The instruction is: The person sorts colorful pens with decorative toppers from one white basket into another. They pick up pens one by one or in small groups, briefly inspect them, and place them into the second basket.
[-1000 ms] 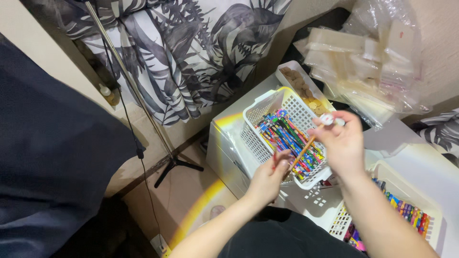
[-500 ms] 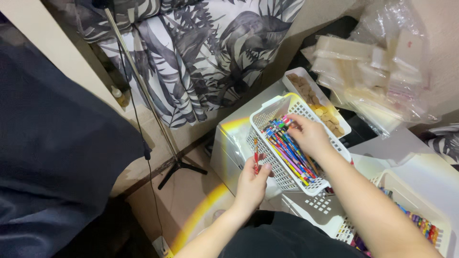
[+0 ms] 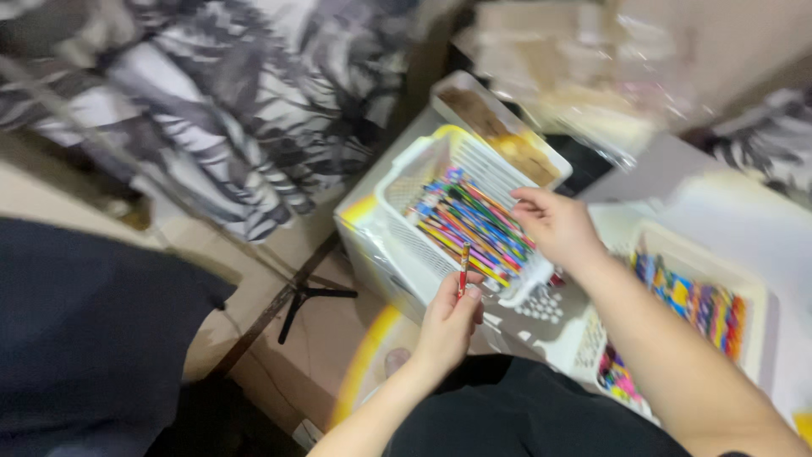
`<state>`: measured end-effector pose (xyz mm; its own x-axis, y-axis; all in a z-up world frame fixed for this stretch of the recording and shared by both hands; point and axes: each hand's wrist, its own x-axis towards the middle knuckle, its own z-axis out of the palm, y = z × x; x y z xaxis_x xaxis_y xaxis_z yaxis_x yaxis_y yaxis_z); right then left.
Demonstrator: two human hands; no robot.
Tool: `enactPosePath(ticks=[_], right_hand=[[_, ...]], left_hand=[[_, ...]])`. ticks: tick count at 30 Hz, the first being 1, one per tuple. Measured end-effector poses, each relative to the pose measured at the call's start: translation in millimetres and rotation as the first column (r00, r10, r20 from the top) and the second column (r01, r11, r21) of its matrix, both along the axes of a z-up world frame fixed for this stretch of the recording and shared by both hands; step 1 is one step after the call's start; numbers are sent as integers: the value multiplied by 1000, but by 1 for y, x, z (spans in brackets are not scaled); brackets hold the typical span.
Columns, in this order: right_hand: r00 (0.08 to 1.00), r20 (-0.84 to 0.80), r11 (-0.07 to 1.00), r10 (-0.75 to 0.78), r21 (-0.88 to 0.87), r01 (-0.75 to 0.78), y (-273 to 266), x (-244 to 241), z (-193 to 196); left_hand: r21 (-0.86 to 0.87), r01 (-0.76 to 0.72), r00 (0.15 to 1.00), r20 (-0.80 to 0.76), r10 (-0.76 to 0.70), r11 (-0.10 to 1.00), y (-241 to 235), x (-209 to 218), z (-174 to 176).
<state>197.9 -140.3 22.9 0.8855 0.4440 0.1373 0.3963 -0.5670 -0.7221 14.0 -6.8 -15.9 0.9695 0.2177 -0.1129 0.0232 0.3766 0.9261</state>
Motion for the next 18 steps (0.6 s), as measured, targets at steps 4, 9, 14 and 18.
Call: enactPosePath(ticks=[4, 9, 14, 18], right_hand=[[986, 28, 984, -162, -74, 163, -101, -19, 21], [817, -296, 815, -495, -485, 318, -180, -67, 43], [915, -300, 794, -269, -607, 35, -233, -104, -31], [976, -154, 505, -157, -861, -54, -248, -120, -66]], left_hand=[[168, 332, 943, -64, -326, 928, -21, 5, 14], [380, 647, 762, -364, -536, 661, -51, 16, 36], [547, 686, 715, -383, -585, 481, -86, 26, 17], [565, 675, 722, -372, -583, 475, -104, 29, 1]])
